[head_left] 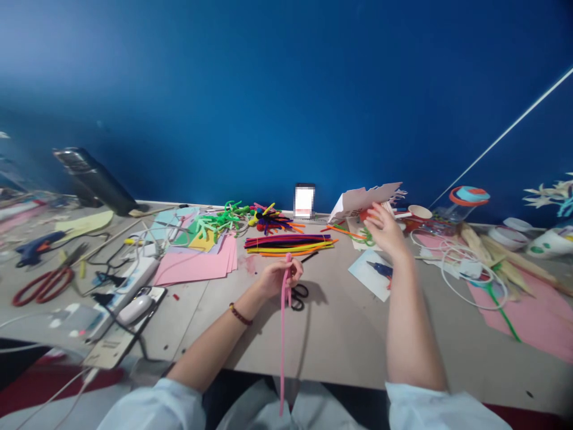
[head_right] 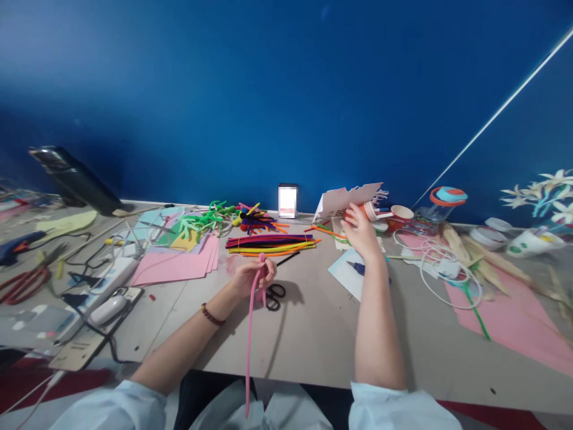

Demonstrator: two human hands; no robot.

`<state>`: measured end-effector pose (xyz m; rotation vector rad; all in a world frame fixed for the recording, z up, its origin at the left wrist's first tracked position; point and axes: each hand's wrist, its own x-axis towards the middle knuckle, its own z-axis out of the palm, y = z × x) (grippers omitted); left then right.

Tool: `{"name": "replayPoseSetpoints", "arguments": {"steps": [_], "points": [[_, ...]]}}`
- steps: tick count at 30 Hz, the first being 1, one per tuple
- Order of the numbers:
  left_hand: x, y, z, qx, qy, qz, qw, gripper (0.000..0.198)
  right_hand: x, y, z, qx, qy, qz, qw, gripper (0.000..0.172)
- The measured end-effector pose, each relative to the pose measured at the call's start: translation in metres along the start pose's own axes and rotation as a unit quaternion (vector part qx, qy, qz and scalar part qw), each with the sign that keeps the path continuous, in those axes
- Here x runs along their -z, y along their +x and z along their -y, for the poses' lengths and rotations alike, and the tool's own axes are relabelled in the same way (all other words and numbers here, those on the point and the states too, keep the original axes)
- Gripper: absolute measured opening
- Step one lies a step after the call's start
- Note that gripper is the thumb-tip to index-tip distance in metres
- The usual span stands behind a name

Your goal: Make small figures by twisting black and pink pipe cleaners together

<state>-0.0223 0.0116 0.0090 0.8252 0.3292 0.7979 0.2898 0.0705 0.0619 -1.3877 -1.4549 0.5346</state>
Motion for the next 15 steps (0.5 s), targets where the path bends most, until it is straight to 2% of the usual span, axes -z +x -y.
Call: {"name": "replayPoseSetpoints", "arguments": {"steps": [4, 6, 8, 10, 12, 15], "points": [[0.000, 0.000, 0.000, 0.004, 0.011, -0.008, 1.000, 0.025, 0.013, -0.005, 0.018, -0.028, 0.097, 0.061, 0.993, 0.047], [0.000, 0.001, 0.000, 0.011, 0.019, -0.012, 1.000, 0.025, 0.015, -0.005, 0.016, -0.033, 0.183, 0.101, 0.977, 0.048], [-0.001, 0.001, 0.000, 0.014, 0.023, -0.011, 1.000, 0.025, 0.009, -0.003, 0.004, -0.074, 0.223, 0.137, 0.962, 0.052], [-0.003, 0.001, -0.001, 0.011, 0.022, -0.008, 1.000, 0.026, -0.001, 0.000, -0.014, -0.149, 0.165, 0.150, 0.963, 0.050], [-0.004, 0.001, -0.001, 0.008, 0.021, -0.006, 1.000, 0.026, -0.011, 0.003, -0.031, -0.215, 0.055, 0.130, 0.966, 0.044], [-0.004, 0.001, -0.001, 0.011, 0.029, -0.012, 0.999, 0.027, -0.021, 0.004, -0.041, -0.225, 0.001, 0.110, 0.968, 0.039]]}}
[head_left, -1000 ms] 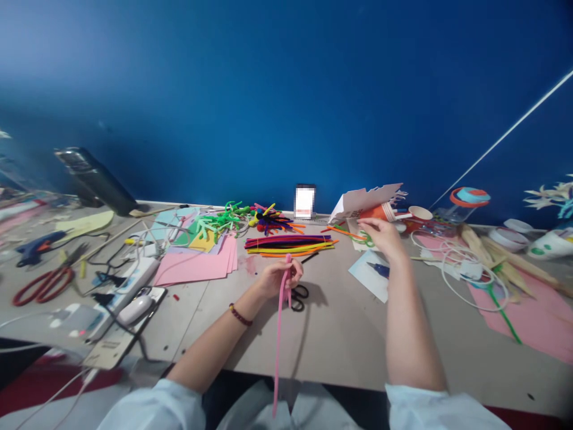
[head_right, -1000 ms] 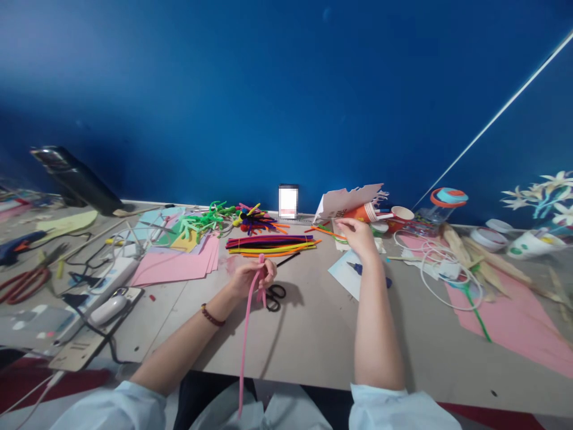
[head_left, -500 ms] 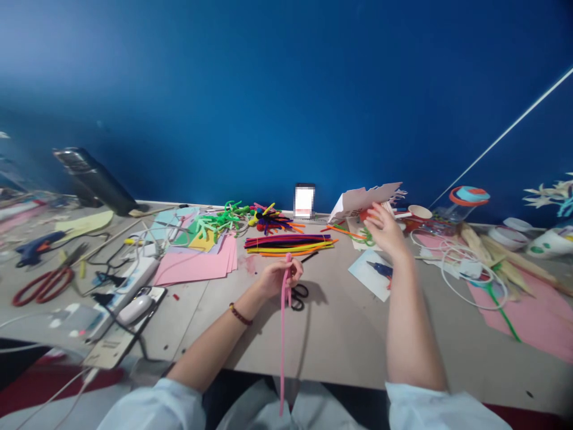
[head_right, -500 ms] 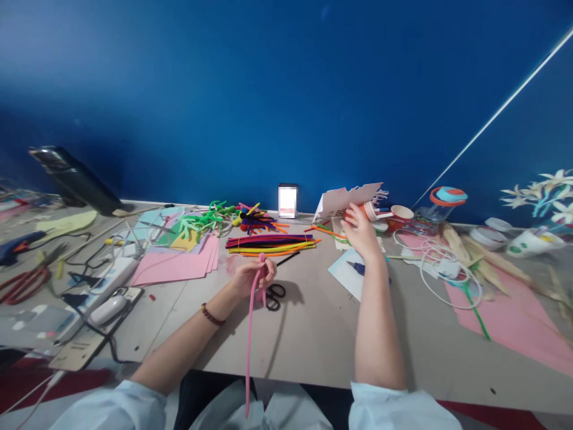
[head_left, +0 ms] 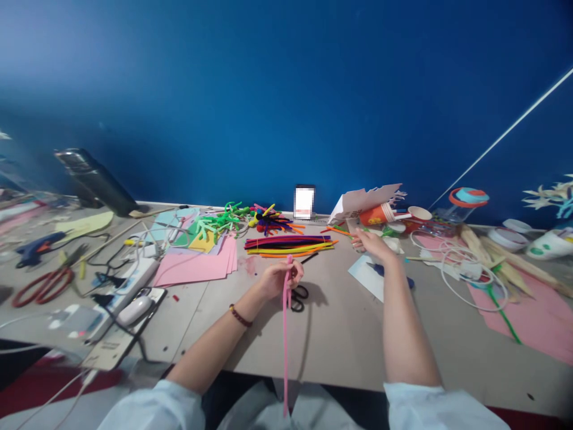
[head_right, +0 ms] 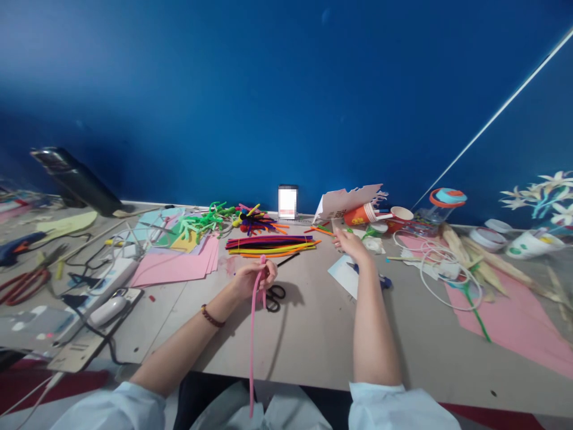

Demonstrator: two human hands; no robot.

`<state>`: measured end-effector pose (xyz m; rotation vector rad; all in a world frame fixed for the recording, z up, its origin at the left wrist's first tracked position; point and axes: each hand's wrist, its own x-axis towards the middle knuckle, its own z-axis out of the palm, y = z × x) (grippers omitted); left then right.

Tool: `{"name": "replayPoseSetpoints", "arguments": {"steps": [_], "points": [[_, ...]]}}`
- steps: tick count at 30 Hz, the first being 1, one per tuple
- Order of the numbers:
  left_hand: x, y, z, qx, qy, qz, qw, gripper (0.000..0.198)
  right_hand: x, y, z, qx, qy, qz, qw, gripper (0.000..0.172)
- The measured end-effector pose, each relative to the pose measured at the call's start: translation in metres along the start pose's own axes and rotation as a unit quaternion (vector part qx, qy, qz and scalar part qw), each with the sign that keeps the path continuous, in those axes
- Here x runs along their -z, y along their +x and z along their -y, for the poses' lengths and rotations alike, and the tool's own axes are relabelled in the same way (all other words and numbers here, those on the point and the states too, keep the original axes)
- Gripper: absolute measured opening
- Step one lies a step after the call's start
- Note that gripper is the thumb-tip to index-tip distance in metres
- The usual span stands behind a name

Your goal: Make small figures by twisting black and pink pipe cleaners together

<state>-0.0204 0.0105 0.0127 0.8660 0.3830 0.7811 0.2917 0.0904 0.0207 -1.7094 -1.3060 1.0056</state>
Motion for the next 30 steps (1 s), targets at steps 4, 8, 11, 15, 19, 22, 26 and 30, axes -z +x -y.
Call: {"name": "replayPoseSetpoints", "arguments": {"steps": [4, 8, 11, 15, 19, 22, 26, 30], "points": [[-0.001, -0.001, 0.001, -0.009, 0.012, -0.015, 1.000, 0.028, 0.000, -0.010, 0.016, 0.026, 0.041, 0.045, 0.998, 0.040], [-0.008, -0.004, -0.001, -0.015, 0.014, -0.017, 1.000, 0.029, 0.000, -0.033, 0.050, 0.057, 0.069, 0.129, 0.988, 0.047], [-0.013, -0.004, -0.003, -0.019, 0.027, -0.047, 0.998, 0.029, -0.006, -0.052, 0.073, 0.098, 0.087, 0.187, 0.974, 0.051], [-0.016, -0.001, -0.003, -0.042, 0.034, -0.089, 0.995, 0.037, -0.017, -0.070, 0.090, 0.138, 0.113, 0.268, 0.947, 0.051], [-0.016, -0.001, -0.005, -0.047, 0.010, -0.103, 0.993, 0.044, -0.028, -0.079, 0.096, 0.157, 0.161, 0.340, 0.913, 0.048], [-0.015, -0.002, -0.008, -0.031, -0.033, -0.089, 0.995, 0.039, -0.037, -0.083, 0.099, 0.168, 0.206, 0.385, 0.884, 0.048], [-0.013, -0.002, -0.010, -0.024, -0.055, -0.069, 0.996, 0.033, -0.051, -0.085, 0.103, 0.172, 0.254, 0.396, 0.865, 0.048], [-0.014, -0.001, -0.009, -0.043, -0.036, -0.092, 0.994, 0.034, -0.059, -0.085, 0.103, 0.167, 0.267, 0.397, 0.862, 0.045]]}}
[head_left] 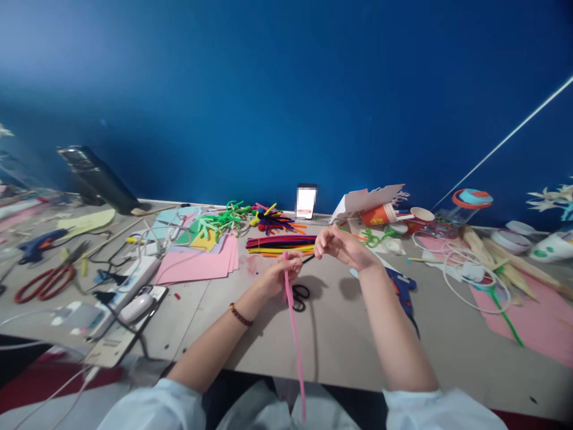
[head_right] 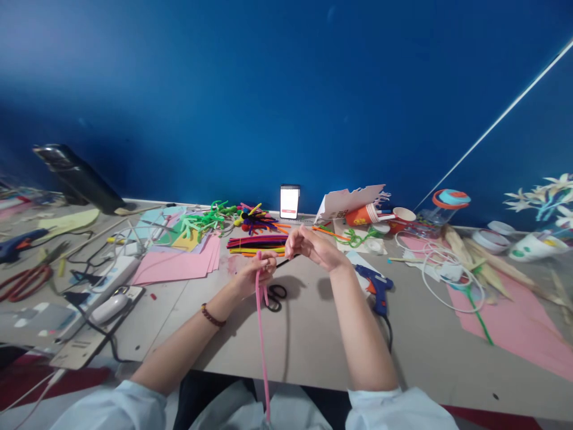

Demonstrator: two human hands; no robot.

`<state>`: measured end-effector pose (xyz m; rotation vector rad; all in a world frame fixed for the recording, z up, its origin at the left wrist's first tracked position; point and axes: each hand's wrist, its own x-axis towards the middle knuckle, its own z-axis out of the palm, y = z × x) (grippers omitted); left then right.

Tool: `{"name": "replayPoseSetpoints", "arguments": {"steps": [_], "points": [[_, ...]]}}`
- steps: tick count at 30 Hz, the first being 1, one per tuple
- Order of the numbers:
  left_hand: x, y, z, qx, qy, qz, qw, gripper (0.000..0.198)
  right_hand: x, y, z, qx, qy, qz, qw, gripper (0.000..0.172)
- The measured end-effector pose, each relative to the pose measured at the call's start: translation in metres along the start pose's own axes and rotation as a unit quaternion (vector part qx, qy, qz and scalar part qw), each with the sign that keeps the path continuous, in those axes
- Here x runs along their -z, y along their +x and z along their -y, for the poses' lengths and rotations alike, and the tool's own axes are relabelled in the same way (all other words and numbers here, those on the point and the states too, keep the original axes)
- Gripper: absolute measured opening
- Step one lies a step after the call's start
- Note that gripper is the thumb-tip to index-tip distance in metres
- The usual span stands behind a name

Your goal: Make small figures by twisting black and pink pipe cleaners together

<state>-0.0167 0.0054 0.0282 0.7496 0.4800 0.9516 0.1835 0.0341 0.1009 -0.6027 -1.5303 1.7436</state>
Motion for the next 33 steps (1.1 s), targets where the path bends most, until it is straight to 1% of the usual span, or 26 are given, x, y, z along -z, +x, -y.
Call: {"name": "replayPoseSetpoints", "arguments": {"steps": [6, 9, 13, 17, 23, 28, 33], "points": [[-0.002, 0.001, 0.002, -0.037, 0.035, -0.020, 0.999, 0.043, 0.000, 0.001, -0.005, -0.004, -0.019, 0.018, 1.000, 0.043], [0.000, 0.003, 0.003, -0.043, 0.052, -0.050, 0.996, 0.047, -0.001, 0.002, -0.006, -0.010, -0.024, 0.024, 0.999, 0.042], [0.003, 0.005, 0.005, -0.039, 0.073, -0.083, 0.993, 0.045, -0.004, 0.004, -0.007, -0.012, -0.028, 0.038, 0.999, 0.042], [0.001, 0.005, 0.004, -0.032, 0.102, -0.089, 0.990, 0.045, -0.007, 0.005, -0.009, -0.018, -0.031, 0.053, 0.998, 0.041], [-0.002, 0.005, 0.003, -0.052, 0.131, -0.092, 0.986, 0.041, -0.010, 0.008, -0.014, -0.030, -0.027, 0.077, 0.996, 0.038], [0.004, 0.007, 0.008, -0.061, 0.143, -0.111, 0.982, 0.031, -0.011, 0.009, -0.016, -0.039, -0.032, 0.078, 0.996, 0.038], [0.007, 0.009, 0.009, -0.062, 0.123, -0.135, 0.981, 0.032, -0.006, 0.006, -0.012, -0.040, -0.056, 0.065, 0.995, 0.038]]}}
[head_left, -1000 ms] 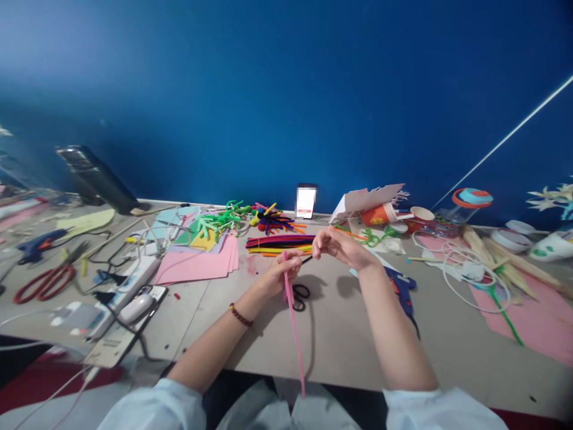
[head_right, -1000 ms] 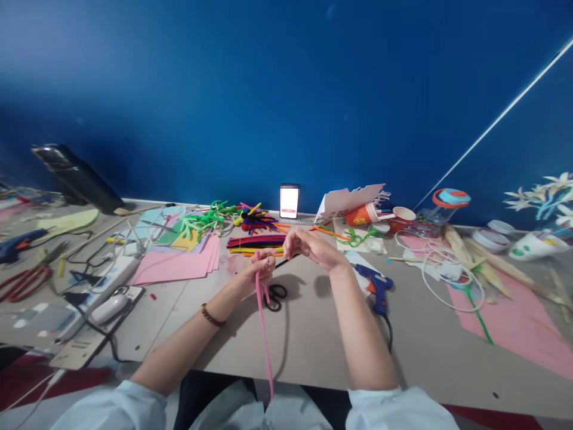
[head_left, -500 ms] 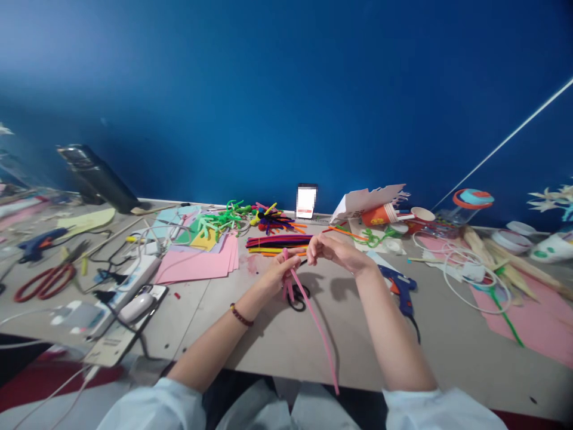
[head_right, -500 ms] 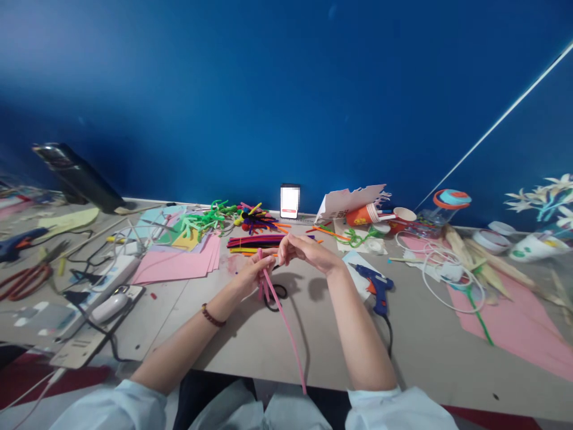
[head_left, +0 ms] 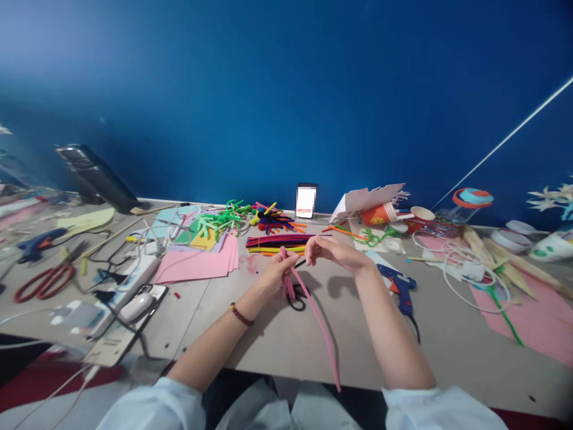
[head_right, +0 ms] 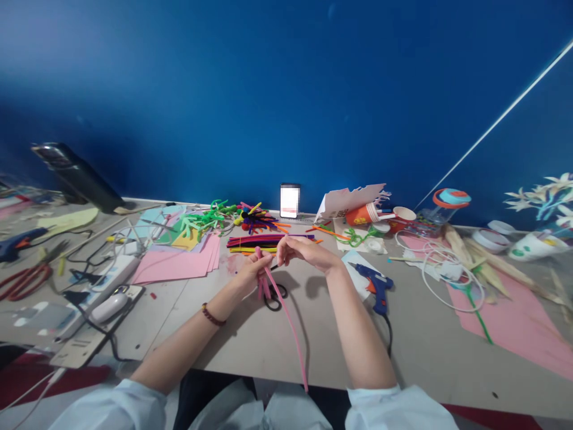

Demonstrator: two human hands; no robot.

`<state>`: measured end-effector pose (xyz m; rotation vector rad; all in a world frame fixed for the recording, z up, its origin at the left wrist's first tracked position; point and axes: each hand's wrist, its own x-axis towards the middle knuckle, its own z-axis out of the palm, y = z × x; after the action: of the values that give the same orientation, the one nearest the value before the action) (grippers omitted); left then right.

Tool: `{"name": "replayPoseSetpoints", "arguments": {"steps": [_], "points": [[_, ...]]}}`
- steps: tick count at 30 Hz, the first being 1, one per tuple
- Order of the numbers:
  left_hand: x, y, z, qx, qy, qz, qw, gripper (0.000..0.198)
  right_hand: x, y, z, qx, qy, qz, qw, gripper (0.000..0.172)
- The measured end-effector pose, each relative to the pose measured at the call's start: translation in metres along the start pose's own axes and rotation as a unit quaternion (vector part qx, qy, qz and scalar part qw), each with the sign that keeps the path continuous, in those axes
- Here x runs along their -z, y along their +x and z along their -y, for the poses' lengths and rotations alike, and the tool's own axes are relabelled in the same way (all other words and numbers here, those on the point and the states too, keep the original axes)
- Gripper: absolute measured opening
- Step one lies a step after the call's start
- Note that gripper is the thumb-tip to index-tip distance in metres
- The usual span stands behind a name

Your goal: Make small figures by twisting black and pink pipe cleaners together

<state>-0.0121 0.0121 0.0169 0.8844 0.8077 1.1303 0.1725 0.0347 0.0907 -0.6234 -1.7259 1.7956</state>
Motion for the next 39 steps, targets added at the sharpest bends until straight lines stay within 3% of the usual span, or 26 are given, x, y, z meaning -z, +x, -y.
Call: {"name": "replayPoseSetpoints", "arguments": {"steps": [6, 12, 16, 18, 25, 32, 39], "points": [[-0.001, 0.000, -0.003, 0.015, -0.035, -0.012, 0.999, 0.042, 0.018, -0.014, 0.012, -0.020, -0.120, -0.088, 0.989, 0.039], [0.000, 0.001, -0.003, 0.019, -0.038, -0.004, 0.999, 0.041, 0.049, -0.034, 0.013, -0.061, -0.216, -0.259, 0.939, 0.035], [0.002, 0.002, -0.001, 0.019, -0.038, -0.001, 0.999, 0.038, 0.053, -0.035, 0.012, -0.057, -0.278, -0.337, 0.898, 0.032], [0.002, 0.002, 0.000, 0.020, -0.036, -0.001, 0.999, 0.037, 0.045, -0.028, 0.010, -0.033, -0.309, -0.326, 0.893, 0.029], [0.004, 0.002, 0.000, 0.009, -0.026, -0.004, 1.000, 0.036, 0.007, 0.009, -0.010, -0.003, -0.308, -0.182, 0.934, 0.024], [0.004, 0.003, 0.002, 0.016, -0.037, -0.026, 0.999, 0.034, -0.005, 0.020, -0.019, 0.020, -0.247, -0.175, 0.953, 0.021], [0.004, 0.003, 0.000, 0.015, -0.043, -0.012, 0.999, 0.031, -0.008, 0.021, -0.018, 0.017, -0.249, -0.193, 0.949, 0.023]]}}
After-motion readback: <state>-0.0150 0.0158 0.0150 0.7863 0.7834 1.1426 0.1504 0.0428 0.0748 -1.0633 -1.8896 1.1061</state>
